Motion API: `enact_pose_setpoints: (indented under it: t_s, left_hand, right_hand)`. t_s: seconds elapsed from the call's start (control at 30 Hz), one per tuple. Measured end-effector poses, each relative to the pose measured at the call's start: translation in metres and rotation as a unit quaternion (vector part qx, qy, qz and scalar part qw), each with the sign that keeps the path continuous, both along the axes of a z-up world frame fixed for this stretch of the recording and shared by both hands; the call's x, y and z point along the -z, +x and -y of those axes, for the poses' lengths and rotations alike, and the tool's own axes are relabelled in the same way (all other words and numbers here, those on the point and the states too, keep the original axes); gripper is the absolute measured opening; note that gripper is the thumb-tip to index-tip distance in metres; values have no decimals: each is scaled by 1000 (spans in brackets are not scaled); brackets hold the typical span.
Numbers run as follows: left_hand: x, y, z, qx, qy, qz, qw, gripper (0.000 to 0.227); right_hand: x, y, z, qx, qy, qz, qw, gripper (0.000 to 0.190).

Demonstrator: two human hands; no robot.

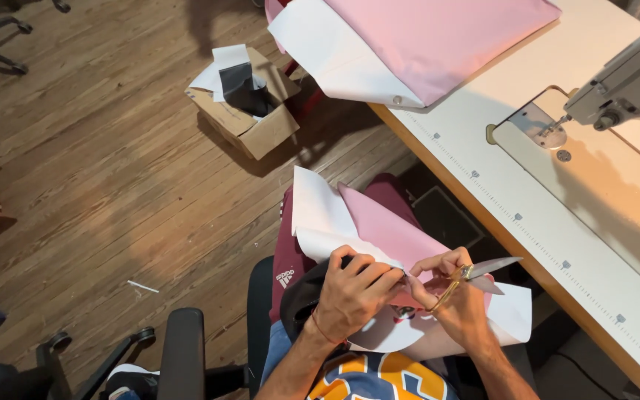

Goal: Cutting leather material with scissors at a sewing station.

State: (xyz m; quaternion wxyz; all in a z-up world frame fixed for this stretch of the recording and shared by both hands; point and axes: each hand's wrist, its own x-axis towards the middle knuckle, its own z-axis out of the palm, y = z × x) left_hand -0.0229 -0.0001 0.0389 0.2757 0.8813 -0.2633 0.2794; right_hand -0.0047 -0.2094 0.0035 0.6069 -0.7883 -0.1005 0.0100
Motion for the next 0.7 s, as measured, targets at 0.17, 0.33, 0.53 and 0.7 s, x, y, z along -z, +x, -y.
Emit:
enact_pose_setpoints:
  t_s: [0.17,0.33,0.53,0.7]
  left_hand:
    - [14,0,7,25,-26,-16,999,24]
    - [9,2,10,22,-61,-28,998,13]
    - [0,13,1,-6,-95,-34,995,11]
    - [18,20,-1,-2,-157,-86,984,7]
  right_hand:
    - [3,0,-4,23,-51,89,994,49]
    - [-10,-5,-9,23,-88,142,986,27]
    - [1,8,-14,8,-20,183,983,41]
    - [11,13,-7,24,77,-39,996,56]
